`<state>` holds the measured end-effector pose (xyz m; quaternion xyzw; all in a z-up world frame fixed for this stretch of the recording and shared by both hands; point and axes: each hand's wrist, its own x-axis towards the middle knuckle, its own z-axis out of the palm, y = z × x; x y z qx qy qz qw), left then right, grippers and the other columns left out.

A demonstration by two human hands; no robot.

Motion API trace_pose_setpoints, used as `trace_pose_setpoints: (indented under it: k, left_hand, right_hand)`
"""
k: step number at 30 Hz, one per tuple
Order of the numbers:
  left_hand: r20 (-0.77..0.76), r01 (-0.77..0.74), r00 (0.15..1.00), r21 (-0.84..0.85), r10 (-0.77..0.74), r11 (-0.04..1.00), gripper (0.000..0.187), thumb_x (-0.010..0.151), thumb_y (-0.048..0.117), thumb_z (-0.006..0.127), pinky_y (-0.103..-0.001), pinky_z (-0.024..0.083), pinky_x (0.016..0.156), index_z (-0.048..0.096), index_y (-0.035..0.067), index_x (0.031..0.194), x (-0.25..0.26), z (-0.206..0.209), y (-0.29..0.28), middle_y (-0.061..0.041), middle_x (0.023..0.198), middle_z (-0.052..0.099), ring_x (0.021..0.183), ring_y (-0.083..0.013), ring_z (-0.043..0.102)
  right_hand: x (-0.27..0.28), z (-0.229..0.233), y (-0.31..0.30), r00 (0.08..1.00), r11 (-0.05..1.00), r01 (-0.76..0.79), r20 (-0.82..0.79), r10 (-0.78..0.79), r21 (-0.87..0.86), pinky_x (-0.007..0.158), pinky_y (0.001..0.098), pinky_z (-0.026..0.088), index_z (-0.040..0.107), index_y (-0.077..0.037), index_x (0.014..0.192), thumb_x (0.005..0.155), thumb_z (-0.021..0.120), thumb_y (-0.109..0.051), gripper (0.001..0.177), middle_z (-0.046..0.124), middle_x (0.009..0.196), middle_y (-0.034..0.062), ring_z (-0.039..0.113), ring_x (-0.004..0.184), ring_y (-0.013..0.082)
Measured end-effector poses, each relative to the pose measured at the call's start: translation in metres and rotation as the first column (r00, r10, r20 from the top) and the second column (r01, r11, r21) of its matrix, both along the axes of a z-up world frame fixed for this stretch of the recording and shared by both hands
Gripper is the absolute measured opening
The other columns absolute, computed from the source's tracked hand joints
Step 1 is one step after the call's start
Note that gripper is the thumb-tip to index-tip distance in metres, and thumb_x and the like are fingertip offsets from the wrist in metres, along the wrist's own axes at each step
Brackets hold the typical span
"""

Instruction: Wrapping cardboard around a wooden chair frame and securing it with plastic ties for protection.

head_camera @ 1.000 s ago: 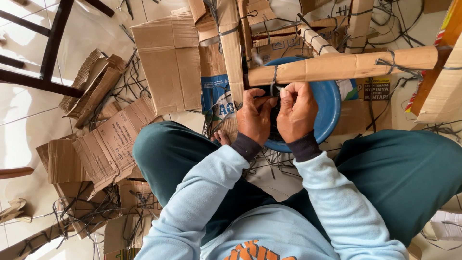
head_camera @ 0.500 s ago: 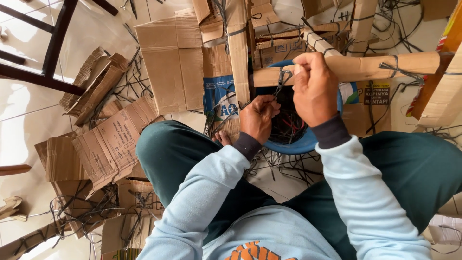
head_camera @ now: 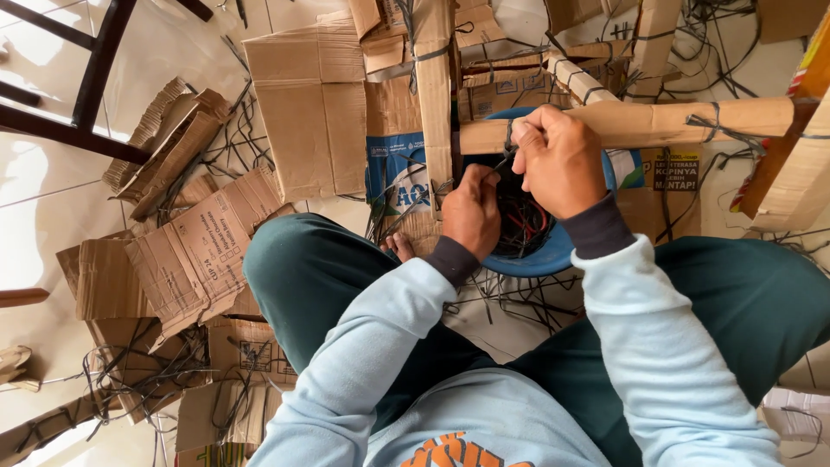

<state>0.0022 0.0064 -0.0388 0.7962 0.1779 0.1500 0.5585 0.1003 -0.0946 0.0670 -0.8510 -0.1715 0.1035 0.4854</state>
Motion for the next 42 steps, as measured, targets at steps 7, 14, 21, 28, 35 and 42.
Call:
trace_pose_setpoints:
  k: [7,14,21,28,35,42]
  left_hand:
    - [-0.02,0.077,0.997,0.569,-0.079,0.818,0.014,0.099,0.01,0.052,-0.047,0.059,0.051,0.054,0.016,0.112,0.005,-0.006,-0.007,-0.011,0.07,0.065,0.064,-0.0343,0.07]
    - [0.013,0.112,0.982,0.771,-0.191,0.627,0.023,0.083,0.0,0.058,-0.045,0.043,0.043,0.051,0.008,0.104,0.012,-0.014,-0.004,-0.007,0.066,0.058,0.056,-0.0315,0.058]
    - [-0.02,0.102,0.991,0.745,-0.131,0.66,0.018,0.084,0.004,0.058,-0.048,0.045,0.046,0.057,0.014,0.1,0.005,0.009,-0.004,-0.006,0.067,0.056,0.054,-0.0347,0.058]
    - [-0.033,0.078,0.995,0.835,-0.091,0.545,0.032,0.102,0.041,0.06,-0.044,0.041,0.062,0.061,0.013,0.086,-0.008,0.073,-0.005,-0.007,0.084,0.058,0.071,-0.0305,0.056]
    - [0.042,0.093,0.934,0.93,-0.356,0.356,0.055,0.098,0.021,0.062,-0.047,0.046,0.116,0.045,0.005,0.148,0.055,0.084,-0.024,-0.013,0.143,0.058,0.131,-0.0302,0.057]
    - [-0.124,0.222,0.944,0.924,-0.307,0.31,0.021,0.099,0.014,0.052,-0.049,0.055,0.065,0.052,0.011,0.12,0.115,0.047,-0.027,-0.01,0.096,0.063,0.078,-0.0339,0.066]
  right_hand:
    - [0.007,0.018,0.018,0.979,0.968,0.086,-0.199,-0.039,0.237,0.03,0.0242,0.053,0.065,-0.002,0.085,0.109,0.054,-0.008,0.028,0.061,0.058,0.0138,0.063,0.042,0.0162]
    - [0.034,0.021,0.037,0.943,0.992,0.041,-0.334,0.002,0.122,0.029,0.0229,0.037,0.059,-0.009,0.08,0.113,0.049,-0.01,0.035,0.057,0.059,0.0039,0.053,0.039,0.0124]
    - [0.03,0.029,0.037,0.974,0.985,0.002,-0.223,0.037,0.175,0.033,0.0237,0.046,0.063,-0.004,0.089,0.112,0.053,-0.016,0.028,0.059,0.057,0.0052,0.057,0.04,0.0129]
    - [0.017,0.027,-0.067,0.888,0.988,-0.136,0.434,0.154,-0.071,0.059,0.0369,0.051,0.066,0.002,0.131,0.111,0.058,-0.006,0.023,0.068,0.077,0.0059,0.065,0.062,0.0198]
    - [0.051,0.001,-0.142,0.57,0.748,0.118,0.661,0.488,-0.653,0.127,0.0588,0.025,0.066,-0.004,0.152,0.091,0.078,-0.046,0.075,0.073,0.148,0.0193,0.06,0.143,0.0406]
    - [0.066,-0.016,-0.11,0.438,0.662,0.332,0.732,0.522,-0.672,0.073,0.033,0.046,0.061,-0.016,0.104,0.085,0.065,-0.009,0.02,0.065,0.088,0.001,0.06,0.075,0.0192]
